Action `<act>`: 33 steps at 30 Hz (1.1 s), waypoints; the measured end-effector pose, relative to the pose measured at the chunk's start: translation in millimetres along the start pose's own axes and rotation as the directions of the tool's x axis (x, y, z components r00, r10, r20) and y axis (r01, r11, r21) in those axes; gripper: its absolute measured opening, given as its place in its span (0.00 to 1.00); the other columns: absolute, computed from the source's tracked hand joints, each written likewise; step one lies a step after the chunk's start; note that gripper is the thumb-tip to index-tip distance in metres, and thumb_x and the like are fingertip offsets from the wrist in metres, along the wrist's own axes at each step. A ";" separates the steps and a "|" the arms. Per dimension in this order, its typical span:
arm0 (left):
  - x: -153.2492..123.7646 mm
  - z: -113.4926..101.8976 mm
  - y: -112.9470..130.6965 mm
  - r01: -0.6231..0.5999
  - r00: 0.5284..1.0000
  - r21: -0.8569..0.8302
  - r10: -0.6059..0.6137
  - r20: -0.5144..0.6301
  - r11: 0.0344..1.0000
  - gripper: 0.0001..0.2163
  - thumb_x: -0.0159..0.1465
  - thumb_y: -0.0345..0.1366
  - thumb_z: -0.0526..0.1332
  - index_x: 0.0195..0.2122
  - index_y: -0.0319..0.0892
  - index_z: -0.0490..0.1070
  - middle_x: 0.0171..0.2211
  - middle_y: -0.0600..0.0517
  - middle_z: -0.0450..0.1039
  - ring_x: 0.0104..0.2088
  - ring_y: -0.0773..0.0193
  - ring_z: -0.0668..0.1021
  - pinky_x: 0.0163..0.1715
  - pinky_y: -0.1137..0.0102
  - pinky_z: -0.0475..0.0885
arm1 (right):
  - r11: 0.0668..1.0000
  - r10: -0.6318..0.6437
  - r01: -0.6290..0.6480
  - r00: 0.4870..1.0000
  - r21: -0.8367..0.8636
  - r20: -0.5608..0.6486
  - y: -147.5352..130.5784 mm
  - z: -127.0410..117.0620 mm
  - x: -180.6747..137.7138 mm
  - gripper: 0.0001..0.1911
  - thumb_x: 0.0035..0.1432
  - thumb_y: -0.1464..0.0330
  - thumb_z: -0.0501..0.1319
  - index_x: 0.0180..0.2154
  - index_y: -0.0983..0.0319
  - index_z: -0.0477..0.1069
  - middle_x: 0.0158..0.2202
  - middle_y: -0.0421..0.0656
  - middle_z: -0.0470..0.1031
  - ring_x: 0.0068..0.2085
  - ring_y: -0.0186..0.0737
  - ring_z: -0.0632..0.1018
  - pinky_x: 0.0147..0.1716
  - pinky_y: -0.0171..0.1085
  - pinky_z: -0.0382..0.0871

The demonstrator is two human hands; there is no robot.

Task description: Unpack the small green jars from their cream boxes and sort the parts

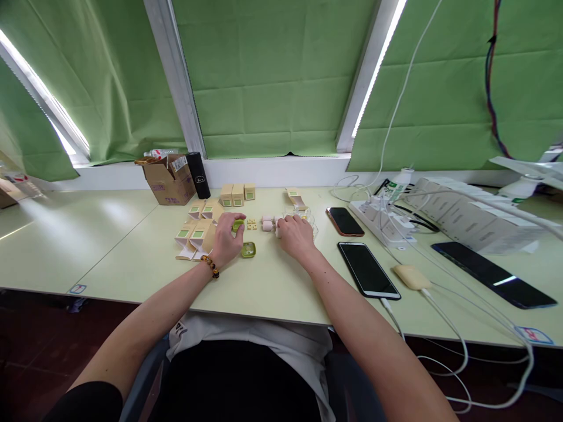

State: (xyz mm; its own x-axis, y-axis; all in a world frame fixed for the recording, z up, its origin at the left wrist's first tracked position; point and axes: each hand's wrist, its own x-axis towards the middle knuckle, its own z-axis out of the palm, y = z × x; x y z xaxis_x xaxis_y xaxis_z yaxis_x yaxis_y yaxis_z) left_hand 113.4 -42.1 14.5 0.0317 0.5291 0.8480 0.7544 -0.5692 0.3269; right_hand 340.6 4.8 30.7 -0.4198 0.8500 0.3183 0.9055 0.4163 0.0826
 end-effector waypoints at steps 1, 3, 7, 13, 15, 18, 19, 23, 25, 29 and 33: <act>-0.1 0.1 -0.4 0.001 1.000 -0.009 -0.001 0.000 1.000 0.11 0.67 0.26 0.59 0.48 0.44 0.71 0.44 0.47 0.78 0.49 0.54 0.78 0.52 0.57 0.75 | 1.000 -0.001 0.001 1.000 0.006 -0.001 0.3 0.6 0.2 0.16 0.60 0.75 0.63 0.50 0.62 0.77 0.49 0.53 0.81 0.51 0.53 0.77 0.46 0.44 0.68; -0.3 0.2 -1.1 0.013 1.000 -0.020 -0.012 0.009 1.000 0.12 0.66 0.25 0.60 0.48 0.44 0.71 0.44 0.46 0.78 0.49 0.54 0.78 0.52 0.57 0.75 | 1.000 0.000 0.000 1.000 0.018 -0.005 1.1 1.2 0.6 0.17 0.59 0.76 0.63 0.50 0.62 0.76 0.49 0.52 0.81 0.50 0.53 0.78 0.44 0.43 0.68; -0.6 -0.1 -0.9 0.052 0.995 -0.012 -0.051 0.084 0.999 0.12 0.64 0.25 0.61 0.47 0.44 0.72 0.44 0.47 0.79 0.49 0.53 0.78 0.52 0.56 0.74 | 0.999 0.019 -0.019 1.000 0.041 -0.003 2.4 -0.6 0.4 0.19 0.58 0.77 0.63 0.51 0.62 0.75 0.49 0.52 0.81 0.50 0.52 0.79 0.42 0.42 0.68; 0.3 -3.1 3.0 0.104 0.964 0.002 -0.101 0.246 0.995 0.14 0.57 0.22 0.61 0.42 0.45 0.73 0.39 0.50 0.81 0.45 0.53 0.79 0.50 0.56 0.73 | 0.995 0.061 -0.063 0.998 0.074 0.023 2.8 -6.7 -0.7 0.19 0.58 0.78 0.62 0.51 0.61 0.75 0.49 0.52 0.80 0.51 0.52 0.79 0.40 0.41 0.68; 1.3 -4.6 5.2 0.131 0.940 0.013 -0.128 0.316 0.991 0.13 0.57 0.23 0.61 0.40 0.45 0.74 0.38 0.51 0.81 0.43 0.53 0.79 0.48 0.56 0.72 | 0.995 0.066 -0.068 0.998 0.076 0.025 2.7 -7.7 -0.6 0.19 0.57 0.79 0.62 0.50 0.61 0.75 0.50 0.52 0.80 0.51 0.52 0.79 0.39 0.41 0.68; 2.6 -6.6 8.4 0.157 0.905 0.026 -0.154 0.397 0.987 0.10 0.58 0.25 0.61 0.38 0.46 0.74 0.37 0.51 0.81 0.41 0.54 0.80 0.47 0.56 0.71 | 0.995 0.071 -0.074 0.997 0.074 0.032 3.0 -8.4 -0.3 0.19 0.57 0.79 0.61 0.49 0.61 0.75 0.49 0.52 0.81 0.51 0.53 0.79 0.38 0.41 0.67; 3.0 -7.0 9.3 0.161 0.895 0.032 -0.160 0.416 0.986 0.09 0.59 0.26 0.62 0.37 0.46 0.74 0.36 0.51 0.81 0.40 0.54 0.80 0.47 0.57 0.71 | 0.994 0.075 -0.078 0.997 0.075 0.036 3.1 -8.7 -0.2 0.19 0.56 0.79 0.61 0.49 0.61 0.75 0.49 0.52 0.81 0.51 0.53 0.78 0.37 0.41 0.67; 4.3 -8.7 12.3 0.178 0.854 0.054 -0.182 0.488 0.983 0.04 0.61 0.31 0.64 0.36 0.46 0.75 0.35 0.51 0.81 0.38 0.55 0.80 0.44 0.58 0.70 | 0.992 0.093 -0.097 0.994 0.080 0.052 3.8 -10.6 -0.1 0.20 0.54 0.79 0.62 0.48 0.60 0.75 0.48 0.51 0.81 0.51 0.53 0.78 0.36 0.41 0.67; 5.3 -9.8 13.4 0.187 0.833 0.065 -0.193 0.518 0.980 0.03 0.60 0.32 0.64 0.36 0.46 0.76 0.35 0.51 0.81 0.38 0.55 0.80 0.44 0.59 0.70 | 0.991 0.105 -0.108 0.993 0.082 0.048 3.7 -12.0 -0.4 0.19 0.53 0.78 0.63 0.48 0.60 0.75 0.48 0.51 0.81 0.50 0.53 0.79 0.36 0.41 0.66; 7.1 -12.1 14.2 0.180 0.817 0.057 -0.182 0.547 0.982 0.05 0.59 0.31 0.64 0.36 0.46 0.77 0.37 0.52 0.82 0.38 0.55 0.80 0.45 0.59 0.70 | 0.986 0.122 -0.120 0.992 0.113 -0.010 1.4 -14.2 -1.1 0.18 0.54 0.76 0.63 0.47 0.59 0.75 0.47 0.49 0.81 0.49 0.51 0.79 0.35 0.40 0.66; 6.2 -12.0 13.1 0.148 0.827 0.049 -0.150 0.542 0.988 0.09 0.55 0.26 0.63 0.35 0.46 0.77 0.35 0.52 0.82 0.35 0.56 0.80 0.44 0.60 0.70 | 0.979 0.133 -0.113 0.985 0.168 -0.109 -5.1 -14.5 -2.5 0.16 0.58 0.74 0.62 0.48 0.58 0.74 0.48 0.48 0.82 0.49 0.50 0.78 0.34 0.40 0.63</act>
State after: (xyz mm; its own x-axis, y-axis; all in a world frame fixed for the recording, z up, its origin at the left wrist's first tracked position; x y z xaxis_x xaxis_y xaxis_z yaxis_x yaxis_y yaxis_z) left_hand 115.7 -53.8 29.1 0.2679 0.8641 0.4261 0.7819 -0.4534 0.4278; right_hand 338.0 -4.2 43.1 -0.2867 0.8576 0.4271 0.9239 0.3654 -0.1136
